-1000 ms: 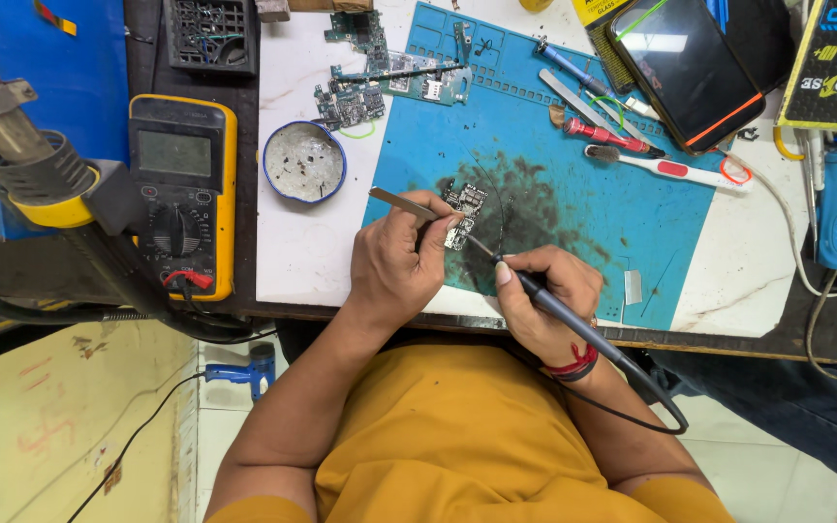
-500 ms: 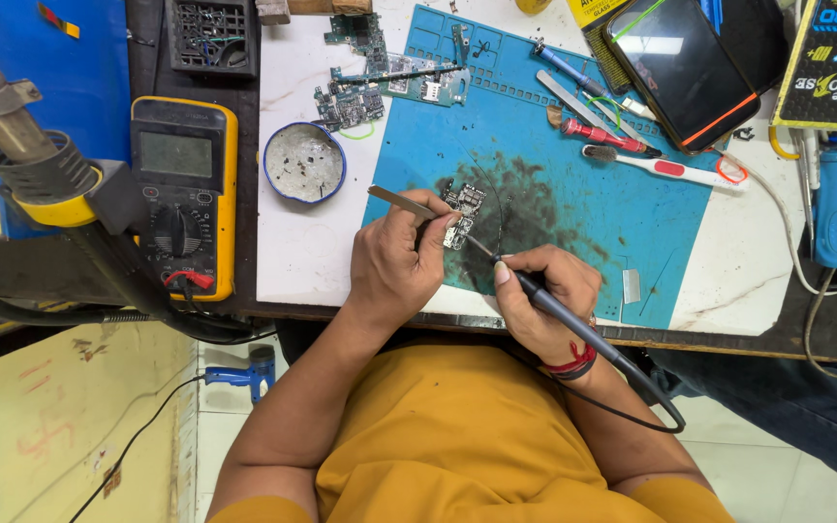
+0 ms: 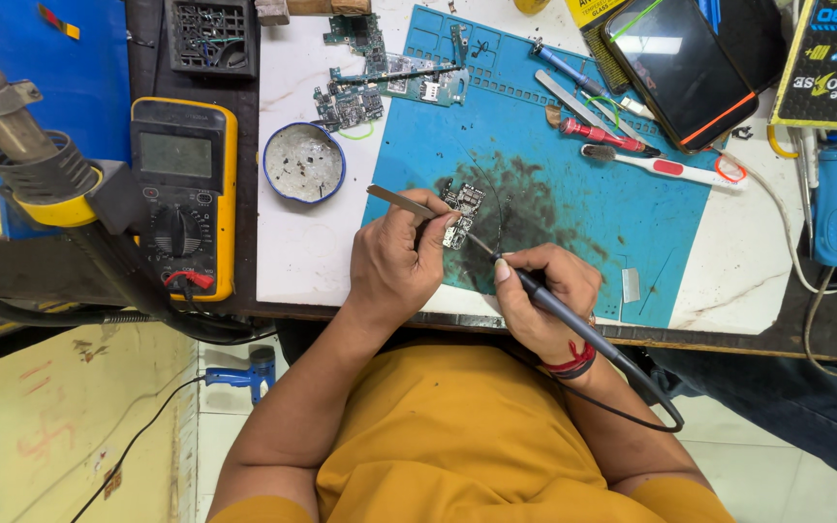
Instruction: The person solders a small circuit board held on a blue work mat, steadying it with a tool in one hand while applying a soldering iron with the other. They reposition the board and continue soldering different points, with other phone boards and repair tools spread on the bench.
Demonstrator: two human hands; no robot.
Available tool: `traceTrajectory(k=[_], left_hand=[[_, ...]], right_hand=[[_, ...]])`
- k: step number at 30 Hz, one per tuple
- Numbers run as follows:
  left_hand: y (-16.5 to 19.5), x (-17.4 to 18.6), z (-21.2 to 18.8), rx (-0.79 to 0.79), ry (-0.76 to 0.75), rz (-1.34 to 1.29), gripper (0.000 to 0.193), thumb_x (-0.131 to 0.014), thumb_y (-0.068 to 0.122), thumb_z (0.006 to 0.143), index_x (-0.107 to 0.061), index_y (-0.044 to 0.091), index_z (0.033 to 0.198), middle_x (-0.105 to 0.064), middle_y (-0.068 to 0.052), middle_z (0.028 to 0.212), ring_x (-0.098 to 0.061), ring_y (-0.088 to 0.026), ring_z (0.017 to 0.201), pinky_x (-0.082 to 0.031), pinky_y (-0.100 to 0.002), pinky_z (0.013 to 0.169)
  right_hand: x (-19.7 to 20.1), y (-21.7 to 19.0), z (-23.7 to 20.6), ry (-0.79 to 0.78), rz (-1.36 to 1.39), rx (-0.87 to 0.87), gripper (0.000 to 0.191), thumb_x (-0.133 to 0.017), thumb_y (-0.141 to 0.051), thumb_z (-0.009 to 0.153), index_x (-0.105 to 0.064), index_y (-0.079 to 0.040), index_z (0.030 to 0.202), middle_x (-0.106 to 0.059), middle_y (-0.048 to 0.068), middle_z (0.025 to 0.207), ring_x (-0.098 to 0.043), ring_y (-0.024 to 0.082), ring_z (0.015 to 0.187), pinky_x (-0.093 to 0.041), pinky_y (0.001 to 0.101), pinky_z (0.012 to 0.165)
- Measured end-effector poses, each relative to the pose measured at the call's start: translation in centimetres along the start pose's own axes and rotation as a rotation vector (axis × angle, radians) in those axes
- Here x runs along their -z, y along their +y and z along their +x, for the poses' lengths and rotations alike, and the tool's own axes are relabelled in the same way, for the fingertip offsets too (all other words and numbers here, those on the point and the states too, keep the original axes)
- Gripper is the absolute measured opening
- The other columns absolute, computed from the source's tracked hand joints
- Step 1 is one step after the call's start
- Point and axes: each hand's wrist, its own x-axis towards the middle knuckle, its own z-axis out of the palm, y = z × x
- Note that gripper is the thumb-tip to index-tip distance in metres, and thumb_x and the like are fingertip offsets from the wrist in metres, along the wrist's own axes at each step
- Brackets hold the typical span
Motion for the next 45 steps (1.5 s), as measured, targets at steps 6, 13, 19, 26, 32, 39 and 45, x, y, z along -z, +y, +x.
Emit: traceTrajectory(k=[6,13,19,26,32,39,45], left_hand=[[0.23,0.14,-0.16,0.069,0.011,-0.07,0.011,-0.069,0.006,0.101,-0.059,0.003,0.105,-0.072,-0.007,0.08,-0.071,-0.02,0.064,-0.052,-0.031,0.056],[-0.13,-0.01,-0.22,0.048,0.002,0.0,0.01,-0.067,0.005,0.102,-0.058,0.004,0.107,-0.071,-0.007,0.076,-0.07,-0.019,0.064,-0.05,-0.03,0.056],[-0.14,-0.12,-0.1,-0.035,0.045,-0.017,0.012,-0.066,0.005,0.103,-0.055,0.004,0.109,-0.071,-0.008,0.082,-0.072,-0.021,0.07,-0.053,-0.031,0.059],[-0.23,-0.08,-0.23,0.019,0.01,0.005,0.012,-0.068,0.004,0.102,-0.057,0.003,0.107,-0.07,-0.007,0.077,-0.07,-0.021,0.065,-0.051,-0.033,0.057],[-0.12,-0.04,-0.17,-0.004,0.023,0.005,0.014,-0.068,0.004,0.101,-0.056,0.003,0.107,-0.07,-0.008,0.079,-0.071,-0.022,0.066,-0.051,-0.033,0.057],[-0.23,-0.13,-0.26,-0.003,0.024,0.021,0.013,-0.068,0.004,0.102,-0.056,0.004,0.107,-0.07,-0.007,0.078,-0.07,-0.022,0.066,-0.051,-0.033,0.057],[-0.25,-0.22,-0.16,-0.05,0.045,-0.006,0.013,-0.066,0.005,0.103,-0.055,0.003,0.109,-0.071,-0.008,0.083,-0.072,-0.022,0.07,-0.054,-0.032,0.059]], right_hand=[[-0.4,0.49,-0.44,0.062,0.072,-0.055,0.009,-0.074,-0.004,0.093,-0.066,0.0,0.095,-0.067,0.005,0.074,-0.061,0.009,0.062,-0.045,0.0239,0.058],[-0.33,0.78,-0.58,0.044,0.045,-0.037,0.01,-0.075,-0.005,0.092,-0.067,0.0,0.093,-0.068,0.005,0.076,-0.063,0.008,0.064,-0.047,0.0234,0.059],[-0.42,0.52,-0.33,0.049,0.012,-0.047,0.008,-0.075,-0.004,0.09,-0.068,-0.001,0.092,-0.068,0.005,0.073,-0.062,0.009,0.061,-0.045,0.0237,0.058],[-0.36,0.46,-0.29,0.04,0.013,-0.038,0.008,-0.075,-0.003,0.09,-0.068,0.0,0.092,-0.067,0.005,0.073,-0.061,0.009,0.061,-0.044,0.0238,0.058],[-0.44,0.24,-0.1,0.039,0.009,-0.034,0.008,-0.075,-0.003,0.089,-0.068,0.0,0.091,-0.067,0.006,0.073,-0.06,0.009,0.06,-0.044,0.0242,0.057],[-0.4,0.22,0.04,0.036,0.004,-0.023,0.008,-0.076,-0.003,0.089,-0.068,0.0,0.091,-0.067,0.006,0.072,-0.06,0.01,0.06,-0.044,0.0245,0.057],[-0.41,0.44,-0.1,0.033,0.011,-0.034,0.008,-0.076,-0.004,0.089,-0.069,-0.001,0.091,-0.066,0.005,0.07,-0.059,0.009,0.058,-0.042,0.0245,0.055]])
